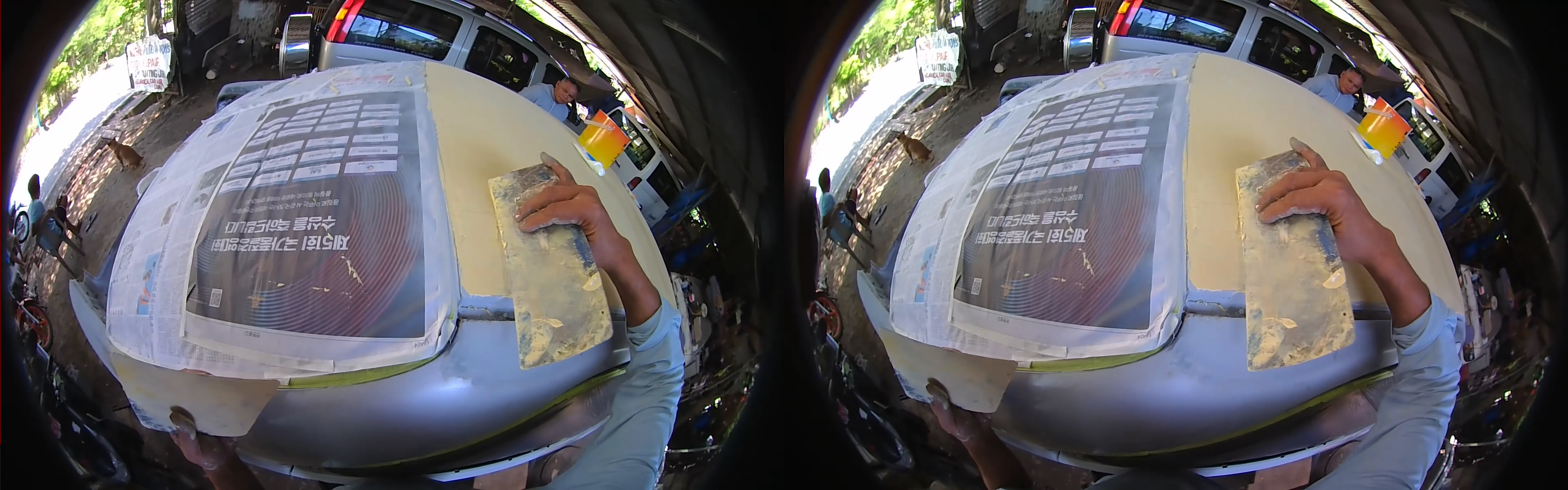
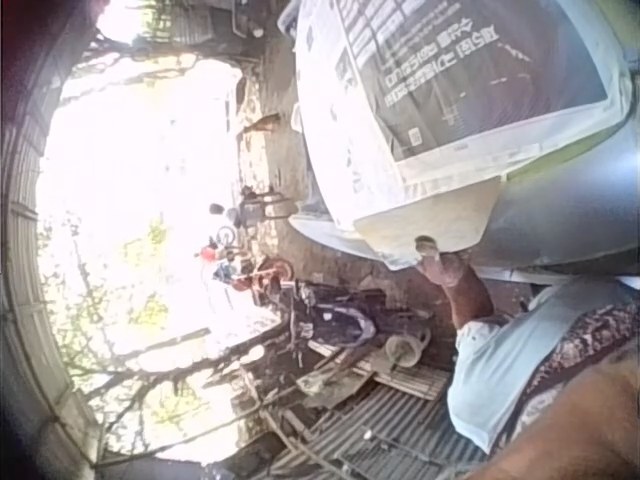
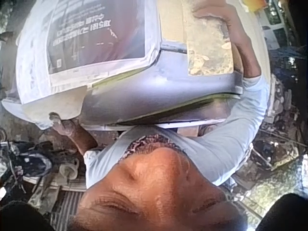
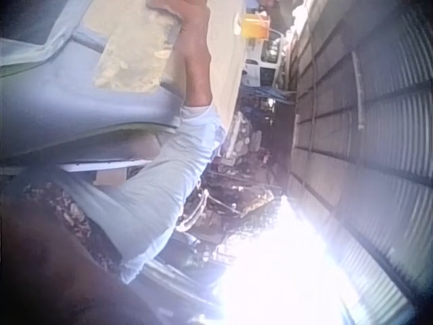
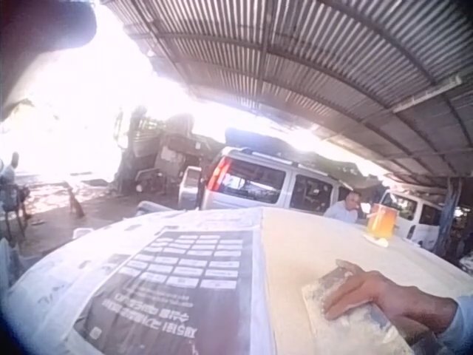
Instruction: Apply and smooth body filler on a car roof using spatulas.
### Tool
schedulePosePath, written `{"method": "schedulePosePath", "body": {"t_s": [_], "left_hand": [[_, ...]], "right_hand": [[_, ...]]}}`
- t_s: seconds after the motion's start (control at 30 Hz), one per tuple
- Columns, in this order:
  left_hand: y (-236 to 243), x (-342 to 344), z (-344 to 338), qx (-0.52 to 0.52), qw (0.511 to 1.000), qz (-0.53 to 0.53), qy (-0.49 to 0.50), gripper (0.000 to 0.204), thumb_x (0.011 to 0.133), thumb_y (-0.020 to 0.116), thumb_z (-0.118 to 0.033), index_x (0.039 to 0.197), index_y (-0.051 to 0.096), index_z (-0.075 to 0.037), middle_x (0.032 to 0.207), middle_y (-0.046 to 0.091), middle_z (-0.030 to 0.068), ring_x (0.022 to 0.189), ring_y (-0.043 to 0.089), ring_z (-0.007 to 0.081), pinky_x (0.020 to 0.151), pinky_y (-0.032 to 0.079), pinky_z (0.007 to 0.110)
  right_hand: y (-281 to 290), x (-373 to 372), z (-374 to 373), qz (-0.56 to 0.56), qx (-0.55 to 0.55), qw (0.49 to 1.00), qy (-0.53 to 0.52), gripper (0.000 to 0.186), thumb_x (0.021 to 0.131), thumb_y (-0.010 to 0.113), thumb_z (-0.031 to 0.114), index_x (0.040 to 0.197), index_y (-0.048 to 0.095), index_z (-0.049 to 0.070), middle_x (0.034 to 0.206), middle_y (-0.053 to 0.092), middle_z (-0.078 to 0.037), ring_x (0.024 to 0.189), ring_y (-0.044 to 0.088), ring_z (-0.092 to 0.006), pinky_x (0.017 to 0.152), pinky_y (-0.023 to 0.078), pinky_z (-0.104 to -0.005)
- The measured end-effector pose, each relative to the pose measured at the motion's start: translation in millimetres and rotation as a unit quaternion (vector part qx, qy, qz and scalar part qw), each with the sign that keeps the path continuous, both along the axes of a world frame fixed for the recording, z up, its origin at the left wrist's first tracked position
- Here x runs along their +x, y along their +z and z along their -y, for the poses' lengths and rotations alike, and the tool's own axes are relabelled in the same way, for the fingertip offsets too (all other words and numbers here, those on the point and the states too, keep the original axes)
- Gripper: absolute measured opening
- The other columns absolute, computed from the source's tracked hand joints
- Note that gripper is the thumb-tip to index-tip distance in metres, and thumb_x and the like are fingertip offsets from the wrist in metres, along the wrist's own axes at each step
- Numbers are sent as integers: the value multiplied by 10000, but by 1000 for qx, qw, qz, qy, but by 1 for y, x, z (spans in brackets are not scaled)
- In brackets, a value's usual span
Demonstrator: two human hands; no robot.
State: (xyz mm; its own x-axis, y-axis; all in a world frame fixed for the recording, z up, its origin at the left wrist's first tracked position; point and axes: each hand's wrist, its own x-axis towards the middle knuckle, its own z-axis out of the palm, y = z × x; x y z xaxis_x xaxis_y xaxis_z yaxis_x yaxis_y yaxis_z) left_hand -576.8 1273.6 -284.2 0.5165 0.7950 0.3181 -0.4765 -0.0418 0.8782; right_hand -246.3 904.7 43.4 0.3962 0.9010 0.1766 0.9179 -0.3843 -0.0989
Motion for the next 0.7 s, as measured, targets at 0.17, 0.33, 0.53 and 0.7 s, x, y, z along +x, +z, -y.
{"method": "schedulePosePath", "body": {"t_s": [0.17, 0.33, 0.53, 0.7], "left_hand": [[-18, -6, 1, 81, 989, -62, 107, 579, 951, 461, -389, 1325, 433, 53, 1295, 505, 184, 1138, 541, 277, 968, 454, 431], [-3, -8, 3, 150, 982, -101, 50, 557, 967, 462, -388, 1339, 433, 26, 1283, 506, 209, 1102, 567, 299, 968, 467, 441], [21, 4, -1, 587, 748, -63, 302, 553, 981, 490, -358, 1317, 422, 77, 1276, 505, 241, 1038, 588, 296, 915, 497, 435], [16, -3, 9, 569, 774, -115, 253, 626, 927, 606, -319, 1368, 348, 44, 1327, 462, 239, 1168, 516, 425, 978, 439, 533]], "right_hand": [[-14, -14, -24, -52, 85, 995, 30, 231, 674, 769, 150, 904, 743, 150, 973, 706, -47, 983, 658, -204, 1139, 147, -556], [-31, -15, -17, -24, 55, 997, 42, 211, 684, 774, 151, 891, 735, 146, 976, 707, -36, 976, 660, -209, 1135, 134, -567], [-7, -30, 3, 7, 4, 1000, 6, 215, 690, 781, 157, 899, 734, 154, 985, 707, -36, 987, 659, -204, 1135, 138, -573], [-29, -46, -23, -5, 54, 998, 44, 225, 701, 776, 153, 922, 731, 156, 999, 704, -37, 1000, 654, -203, 1133, 143, -579]]}}
